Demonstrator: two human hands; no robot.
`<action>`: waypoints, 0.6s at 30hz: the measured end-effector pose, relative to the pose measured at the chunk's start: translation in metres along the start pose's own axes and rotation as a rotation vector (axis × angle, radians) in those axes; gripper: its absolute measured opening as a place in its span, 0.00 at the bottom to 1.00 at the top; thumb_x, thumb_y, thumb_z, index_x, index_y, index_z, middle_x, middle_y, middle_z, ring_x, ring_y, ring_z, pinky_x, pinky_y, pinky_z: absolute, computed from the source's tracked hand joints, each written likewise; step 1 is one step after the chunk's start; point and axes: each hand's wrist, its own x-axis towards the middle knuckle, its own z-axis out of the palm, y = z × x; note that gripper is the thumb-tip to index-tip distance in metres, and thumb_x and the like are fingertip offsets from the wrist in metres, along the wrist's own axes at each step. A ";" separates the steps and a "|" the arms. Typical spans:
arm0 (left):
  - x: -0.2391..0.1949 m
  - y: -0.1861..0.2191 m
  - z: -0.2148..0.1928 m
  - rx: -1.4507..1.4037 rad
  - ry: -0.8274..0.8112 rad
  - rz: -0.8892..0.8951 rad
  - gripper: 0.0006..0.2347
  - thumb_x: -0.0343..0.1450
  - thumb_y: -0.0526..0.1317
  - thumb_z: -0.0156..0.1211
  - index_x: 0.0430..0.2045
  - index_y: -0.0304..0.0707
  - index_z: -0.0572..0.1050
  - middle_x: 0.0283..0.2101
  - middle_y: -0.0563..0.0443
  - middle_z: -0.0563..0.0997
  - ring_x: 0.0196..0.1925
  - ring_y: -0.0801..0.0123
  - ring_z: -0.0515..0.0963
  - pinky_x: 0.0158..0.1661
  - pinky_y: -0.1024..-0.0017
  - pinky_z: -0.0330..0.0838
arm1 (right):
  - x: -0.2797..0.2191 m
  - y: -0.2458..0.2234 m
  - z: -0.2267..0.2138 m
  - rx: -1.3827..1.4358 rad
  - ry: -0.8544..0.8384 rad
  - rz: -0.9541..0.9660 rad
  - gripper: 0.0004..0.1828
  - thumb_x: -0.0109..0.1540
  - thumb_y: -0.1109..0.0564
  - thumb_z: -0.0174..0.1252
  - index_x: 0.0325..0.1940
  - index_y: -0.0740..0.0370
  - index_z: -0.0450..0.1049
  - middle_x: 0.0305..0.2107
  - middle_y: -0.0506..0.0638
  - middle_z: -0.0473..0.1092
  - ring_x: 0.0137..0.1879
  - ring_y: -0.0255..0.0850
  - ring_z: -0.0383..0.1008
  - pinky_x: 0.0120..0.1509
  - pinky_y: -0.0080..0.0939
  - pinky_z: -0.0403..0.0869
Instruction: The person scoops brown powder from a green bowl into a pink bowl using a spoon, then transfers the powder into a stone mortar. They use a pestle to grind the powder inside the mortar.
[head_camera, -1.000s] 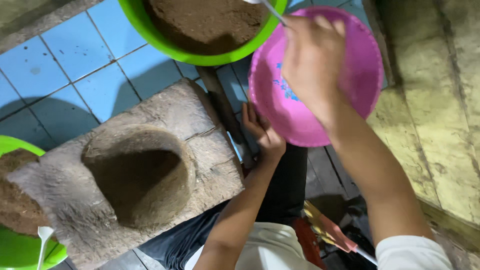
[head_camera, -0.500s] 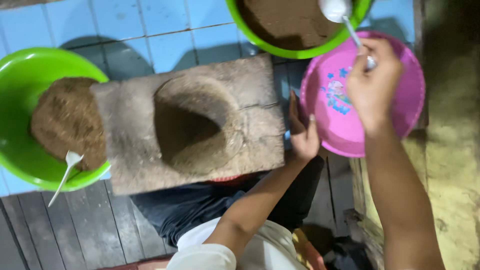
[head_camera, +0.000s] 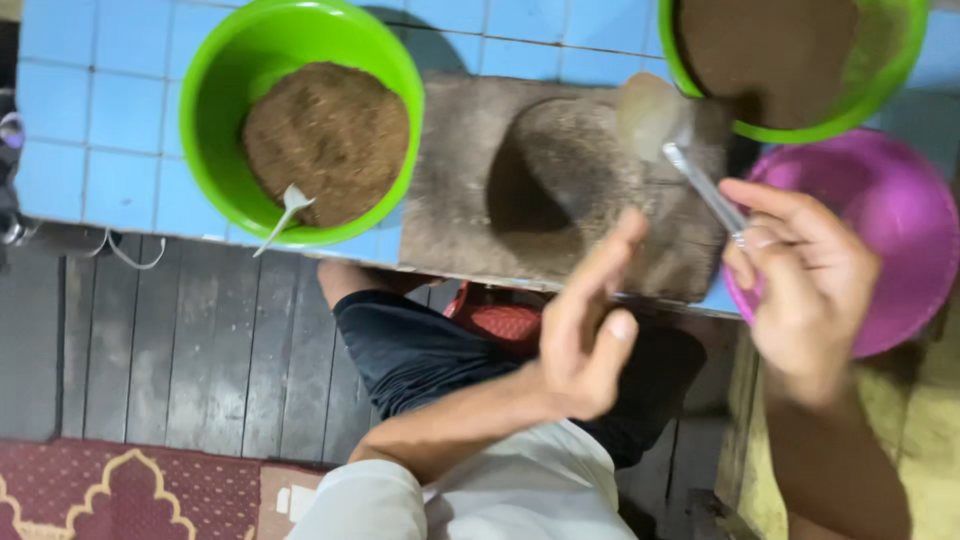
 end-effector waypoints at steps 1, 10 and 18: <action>0.009 0.014 -0.009 -0.024 0.040 -0.074 0.22 0.83 0.41 0.43 0.71 0.29 0.51 0.77 0.36 0.52 0.83 0.52 0.53 0.82 0.55 0.52 | -0.001 -0.005 0.017 -0.018 -0.036 -0.061 0.17 0.69 0.68 0.45 0.62 0.74 0.69 0.21 0.51 0.57 0.25 0.35 0.58 0.35 0.31 0.59; 0.051 0.056 -0.094 -0.082 0.306 -0.301 0.20 0.79 0.39 0.50 0.65 0.28 0.64 0.60 0.36 0.77 0.59 0.67 0.77 0.57 0.72 0.75 | -0.017 -0.010 0.154 0.050 -0.275 -0.190 0.11 0.71 0.65 0.44 0.56 0.60 0.55 0.22 0.52 0.61 0.29 0.35 0.61 0.38 0.33 0.63; 0.064 0.068 -0.183 0.093 0.491 -0.273 0.09 0.75 0.32 0.56 0.47 0.33 0.79 0.35 0.44 0.87 0.32 0.72 0.85 0.34 0.70 0.85 | 0.002 -0.005 0.215 -0.018 -0.448 -0.145 0.11 0.68 0.66 0.53 0.49 0.61 0.57 0.40 0.60 0.77 0.36 0.37 0.74 0.44 0.38 0.74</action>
